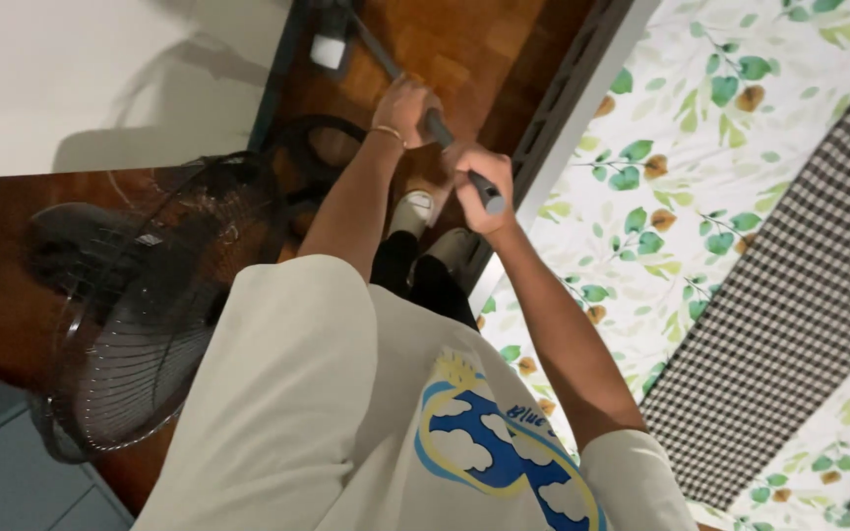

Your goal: The recorder is using a mop to clean a wooden floor in a bedroom.

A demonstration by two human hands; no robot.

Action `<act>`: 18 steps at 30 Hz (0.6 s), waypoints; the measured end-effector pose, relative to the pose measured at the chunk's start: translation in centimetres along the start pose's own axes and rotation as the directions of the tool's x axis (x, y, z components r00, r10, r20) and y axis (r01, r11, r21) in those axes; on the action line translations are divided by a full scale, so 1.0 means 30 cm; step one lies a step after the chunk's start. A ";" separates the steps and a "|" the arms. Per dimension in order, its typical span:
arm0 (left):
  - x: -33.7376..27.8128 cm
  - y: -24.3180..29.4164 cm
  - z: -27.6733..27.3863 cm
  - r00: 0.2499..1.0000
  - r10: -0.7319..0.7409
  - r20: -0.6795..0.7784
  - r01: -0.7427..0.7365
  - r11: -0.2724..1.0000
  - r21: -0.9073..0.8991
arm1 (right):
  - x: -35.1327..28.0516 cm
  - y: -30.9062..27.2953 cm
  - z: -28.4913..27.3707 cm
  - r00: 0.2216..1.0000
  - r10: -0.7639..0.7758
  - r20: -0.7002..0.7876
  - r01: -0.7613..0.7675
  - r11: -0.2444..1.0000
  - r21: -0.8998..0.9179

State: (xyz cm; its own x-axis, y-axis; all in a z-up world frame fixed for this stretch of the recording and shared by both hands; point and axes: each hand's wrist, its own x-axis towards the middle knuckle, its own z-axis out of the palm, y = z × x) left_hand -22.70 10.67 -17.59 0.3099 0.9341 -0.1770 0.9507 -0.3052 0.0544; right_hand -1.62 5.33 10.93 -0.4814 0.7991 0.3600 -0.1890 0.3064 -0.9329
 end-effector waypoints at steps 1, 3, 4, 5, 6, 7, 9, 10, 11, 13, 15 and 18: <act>0.000 0.011 0.033 1.000 0.007 -0.007 -0.007 1.000 -0.002 | -0.026 0.003 0.003 1.000 -0.002 -0.003 0.002 1.000 -0.010; -0.010 0.000 0.091 0.964 -0.192 0.185 0.251 0.885 -0.393 | -0.062 0.015 0.024 1.000 0.010 -0.001 -0.010 1.000 0.022; -0.018 0.018 0.101 0.965 -0.196 0.176 0.251 0.886 -0.391 | -0.052 0.004 0.031 1.000 0.001 0.003 -0.001 1.000 0.021; -0.027 0.036 0.110 0.933 -0.212 0.292 0.316 0.870 -0.379 | -0.042 -0.008 0.038 0.999 -0.049 -0.004 0.049 0.999 0.007; -0.038 0.045 0.118 0.887 -0.226 0.403 0.380 0.852 -0.359 | -0.028 -0.018 0.050 0.995 -0.100 -0.010 0.100 0.995 -0.003; -0.064 0.049 0.027 0.889 -0.234 0.394 0.383 0.853 -0.356 | -0.034 -0.021 0.050 0.994 -0.111 -0.005 0.111 0.994 -0.001; -0.119 0.065 -0.152 0.891 -0.248 0.379 0.373 0.877 -0.304 | -0.050 -0.026 0.049 0.998 -0.062 0.023 0.062 0.998 0.018; -0.128 0.072 -0.182 0.892 -0.257 0.372 0.378 0.875 -0.301 | -0.037 -0.045 0.047 0.997 -0.072 0.030 0.071 0.997 0.021; -0.137 0.079 -0.211 0.887 -0.269 0.375 0.395 0.862 -0.318 | -0.024 -0.063 0.045 0.998 -0.057 0.036 0.055 0.997 0.046; -0.144 0.075 -0.281 0.886 -0.294 0.358 0.415 0.847 -0.333 | 0.008 -0.096 0.033 0.996 -0.064 0.056 0.060 0.996 0.070; -0.181 0.072 -0.342 0.871 -0.239 0.429 0.424 0.808 -0.410 | 0.018 -0.128 0.025 0.995 -0.049 0.090 0.048 0.999 0.010; -0.181 0.069 -0.301 0.846 -0.274 0.456 0.481 0.761 -0.435 | 0.011 -0.169 0.061 0.997 -0.026 0.068 0.024 0.999 0.028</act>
State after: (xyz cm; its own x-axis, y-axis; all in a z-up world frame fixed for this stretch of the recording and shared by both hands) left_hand -22.39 6.64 -7.64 0.0000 0.7899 -0.6132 0.8740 0.2980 0.3839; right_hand -2.39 3.10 15.79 -0.5338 0.7537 0.3834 -0.2242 0.3110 -0.9236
